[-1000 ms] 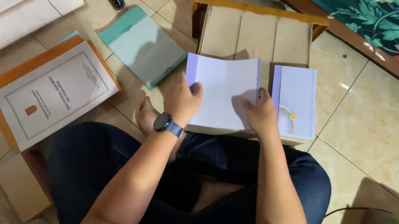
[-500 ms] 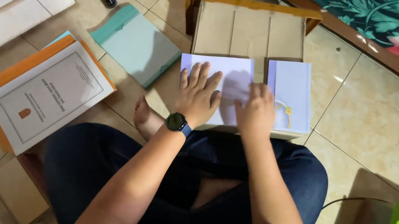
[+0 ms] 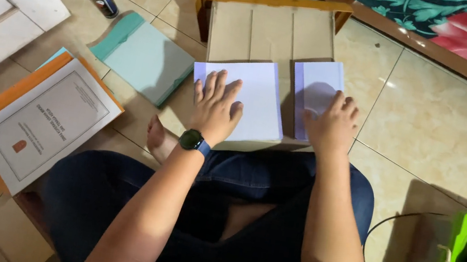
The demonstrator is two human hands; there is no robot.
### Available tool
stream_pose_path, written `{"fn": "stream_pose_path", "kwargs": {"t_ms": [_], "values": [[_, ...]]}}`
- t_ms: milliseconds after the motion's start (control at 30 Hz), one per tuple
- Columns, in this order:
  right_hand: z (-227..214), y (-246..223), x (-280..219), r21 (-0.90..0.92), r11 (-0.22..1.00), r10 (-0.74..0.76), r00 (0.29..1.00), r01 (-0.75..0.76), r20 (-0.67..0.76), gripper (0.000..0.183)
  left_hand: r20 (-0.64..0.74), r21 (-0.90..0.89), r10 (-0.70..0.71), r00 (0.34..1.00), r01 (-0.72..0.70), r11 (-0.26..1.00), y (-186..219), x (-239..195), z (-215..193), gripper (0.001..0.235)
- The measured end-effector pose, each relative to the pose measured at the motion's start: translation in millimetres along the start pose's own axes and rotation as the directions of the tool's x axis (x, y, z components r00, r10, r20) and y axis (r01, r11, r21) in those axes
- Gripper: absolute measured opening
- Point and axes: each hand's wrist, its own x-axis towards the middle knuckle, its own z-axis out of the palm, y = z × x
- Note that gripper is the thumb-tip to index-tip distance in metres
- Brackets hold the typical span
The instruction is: Folding sheets of paper in half and stacking them on a wooden surface
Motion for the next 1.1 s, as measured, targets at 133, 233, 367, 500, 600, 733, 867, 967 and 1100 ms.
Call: {"fn": "stream_pose_path", "kwargs": {"t_ms": [133, 233, 367, 500, 600, 733, 867, 967, 1100], "values": [[12, -11, 0, -0.117, 0.988, 0.115, 0.981, -0.097, 0.157, 0.103, 0.013, -0.009, 0.004, 1.000, -0.003, 1.000, 1, -2, 0, 0.059], [19, -12, 6, -0.142, 0.982, 0.147, 0.974, -0.124, 0.170, 0.094, -0.046, -0.017, 0.016, 0.999, -0.016, 1.000, -1, -1, 6, 0.059], [36, 9, 12, -0.120, 0.985, 0.142, 0.974, -0.122, 0.178, 0.074, -0.044, 0.009, 0.016, 0.999, -0.015, 1.000, -2, 0, 9, 0.059], [38, 38, 16, -0.140, 0.990, -0.008, 0.986, -0.016, -0.167, 0.027, -0.019, 0.023, -0.007, 1.000, 0.007, 1.000, -1, -1, 7, 0.061], [0, 39, 14, -0.033, 0.995, 0.085, 0.975, -0.094, -0.204, 0.012, -0.019, -0.004, -0.019, 1.000, 0.019, 1.000, -1, 0, 5, 0.059], [-60, 16, -9, 0.080, 0.995, -0.031, 0.936, 0.063, -0.351, 0.005, -0.023, -0.021, -0.025, 0.999, 0.025, 0.999, -3, -1, 6, 0.058], [-97, -30, -36, 0.527, 0.800, -0.029, 0.897, 0.285, -0.441, 0.010, -0.305, -0.224, 0.037, 0.952, -0.109, 0.968, -21, 7, 26, 0.037], [-86, -53, -44, 0.746, 0.590, -0.019, 0.929, 0.309, -0.370, 0.010, -0.326, -0.629, -0.080, 0.942, -0.153, 0.762, -17, -4, 3, 0.038], [-61, -72, -46, 0.894, 0.388, -0.069, 0.975, 0.223, -0.213, 0.012, -0.192, -0.865, -0.293, 0.937, -0.021, 0.502, -12, -10, -17, 0.076]]}}
